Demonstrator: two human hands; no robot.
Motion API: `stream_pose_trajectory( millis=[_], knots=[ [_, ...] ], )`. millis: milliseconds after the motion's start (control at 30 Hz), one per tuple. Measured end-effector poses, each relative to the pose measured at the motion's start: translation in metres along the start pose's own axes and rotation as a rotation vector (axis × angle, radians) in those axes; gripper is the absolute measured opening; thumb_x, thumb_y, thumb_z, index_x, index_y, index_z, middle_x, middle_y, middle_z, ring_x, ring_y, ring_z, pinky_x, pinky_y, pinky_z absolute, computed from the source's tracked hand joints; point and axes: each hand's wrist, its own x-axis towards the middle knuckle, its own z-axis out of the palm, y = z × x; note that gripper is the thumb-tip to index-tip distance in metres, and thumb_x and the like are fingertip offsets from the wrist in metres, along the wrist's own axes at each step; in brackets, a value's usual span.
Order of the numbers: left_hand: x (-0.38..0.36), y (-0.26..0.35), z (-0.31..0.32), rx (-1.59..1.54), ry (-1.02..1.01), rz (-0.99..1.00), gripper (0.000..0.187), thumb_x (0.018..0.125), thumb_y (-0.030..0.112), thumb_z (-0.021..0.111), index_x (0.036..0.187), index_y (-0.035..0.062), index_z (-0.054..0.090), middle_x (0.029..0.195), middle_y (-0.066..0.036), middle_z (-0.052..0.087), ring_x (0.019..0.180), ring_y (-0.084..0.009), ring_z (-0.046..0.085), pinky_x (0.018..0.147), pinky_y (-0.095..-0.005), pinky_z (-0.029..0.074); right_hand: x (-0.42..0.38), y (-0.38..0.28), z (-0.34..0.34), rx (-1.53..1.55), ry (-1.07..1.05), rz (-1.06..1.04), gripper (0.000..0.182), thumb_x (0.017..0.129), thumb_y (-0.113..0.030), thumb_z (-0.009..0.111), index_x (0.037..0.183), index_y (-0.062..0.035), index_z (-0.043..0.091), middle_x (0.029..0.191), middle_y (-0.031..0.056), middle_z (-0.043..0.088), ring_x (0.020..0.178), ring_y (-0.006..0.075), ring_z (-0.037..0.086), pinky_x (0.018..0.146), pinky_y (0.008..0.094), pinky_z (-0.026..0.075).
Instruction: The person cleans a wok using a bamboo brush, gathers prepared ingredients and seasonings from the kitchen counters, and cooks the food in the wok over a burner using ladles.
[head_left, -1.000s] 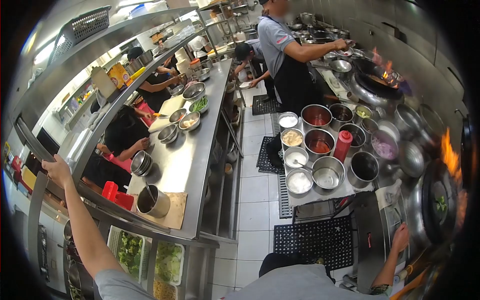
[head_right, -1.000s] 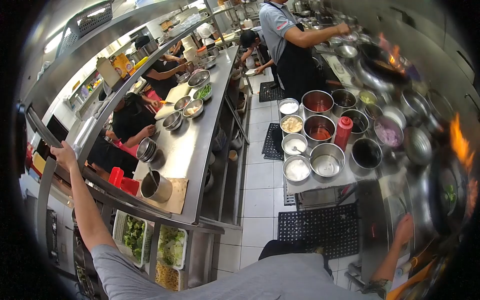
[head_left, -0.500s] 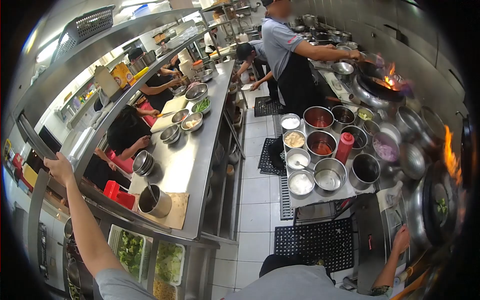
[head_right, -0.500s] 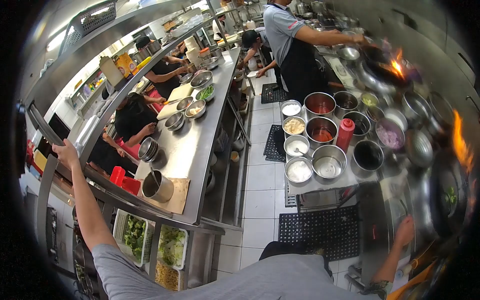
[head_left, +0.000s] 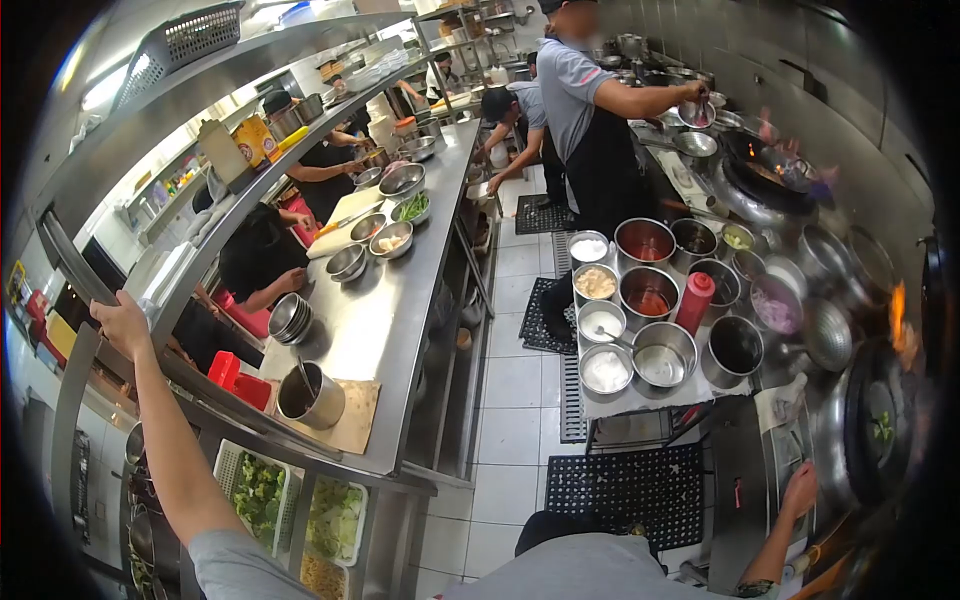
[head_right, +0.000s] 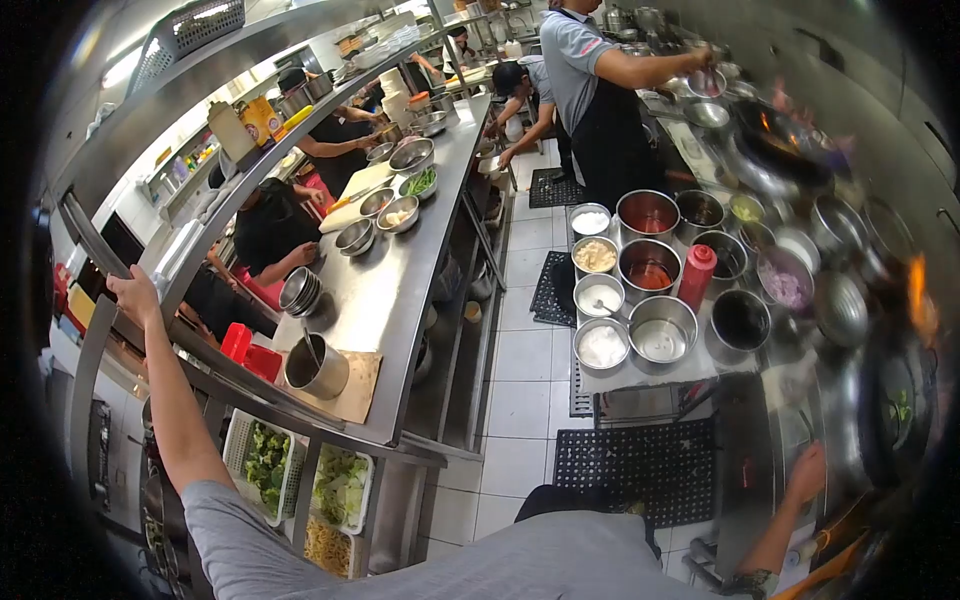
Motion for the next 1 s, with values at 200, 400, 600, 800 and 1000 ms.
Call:
stream_pose_trajectory(
  millis=[200, 400, 600, 800, 1000],
  knots=[
    [-0.001, -0.001, 0.002, 0.015, 0.030, 0.022, 0.057, 0.083, 0.034, 0.050, 0.126, -0.0017, 0.034, 0.112, -0.029, 0.055, 0.102, -0.0429, 0.055, 0.089, -0.0451, 0.043, -0.004, -0.009, -0.009, 0.002, -0.014, 0.042, 0.045, 0.094, -0.042, 0.033, 0.094, -0.0086, 0.063, 0.093, 0.0189, 0.063, 0.083, 0.0411, 0.058, 0.070, 0.0504, 0.045],
    [0.001, -0.005, 0.004, -0.002, 0.034, 0.030, 0.058, 0.083, 0.034, 0.050, 0.126, -0.0026, 0.035, 0.112, -0.029, 0.055, 0.102, -0.0430, 0.055, 0.089, -0.0452, 0.043, -0.005, -0.012, -0.017, 0.003, -0.048, 0.040, 0.045, 0.094, -0.043, 0.032, 0.095, -0.0087, 0.062, 0.094, 0.0196, 0.062, 0.085, 0.0426, 0.057, 0.070, 0.0518, 0.045],
    [-0.001, -0.001, 0.001, 0.016, 0.037, 0.032, 0.058, 0.083, 0.034, 0.050, 0.125, -0.0023, 0.035, 0.111, -0.029, 0.055, 0.102, -0.0425, 0.055, 0.088, -0.0451, 0.043, -0.006, -0.011, -0.016, 0.013, -0.057, 0.044, 0.046, 0.094, -0.042, 0.032, 0.096, -0.0070, 0.062, 0.094, 0.0209, 0.062, 0.085, 0.0424, 0.057, 0.071, 0.0515, 0.044],
    [0.000, -0.001, 0.002, 0.001, 0.026, 0.013, 0.057, 0.083, 0.034, 0.050, 0.125, -0.0016, 0.035, 0.111, -0.028, 0.056, 0.101, -0.0420, 0.056, 0.088, -0.0451, 0.043, -0.011, -0.023, -0.032, -0.022, -0.089, 0.055, 0.045, 0.094, -0.041, 0.032, 0.097, -0.0073, 0.062, 0.095, 0.0211, 0.062, 0.086, 0.0417, 0.057, 0.072, 0.0509, 0.044],
    [0.000, -0.003, 0.004, 0.006, 0.039, 0.015, 0.058, 0.083, 0.037, 0.051, 0.124, -0.0015, 0.035, 0.110, -0.028, 0.056, 0.100, -0.0421, 0.056, 0.087, -0.0455, 0.043, -0.008, -0.013, -0.018, 0.017, 0.010, 0.002, 0.045, 0.094, -0.042, 0.033, 0.094, -0.0076, 0.062, 0.086, 0.0211, 0.063, 0.079, 0.0429, 0.059, 0.067, 0.0524, 0.046]
  ],
)
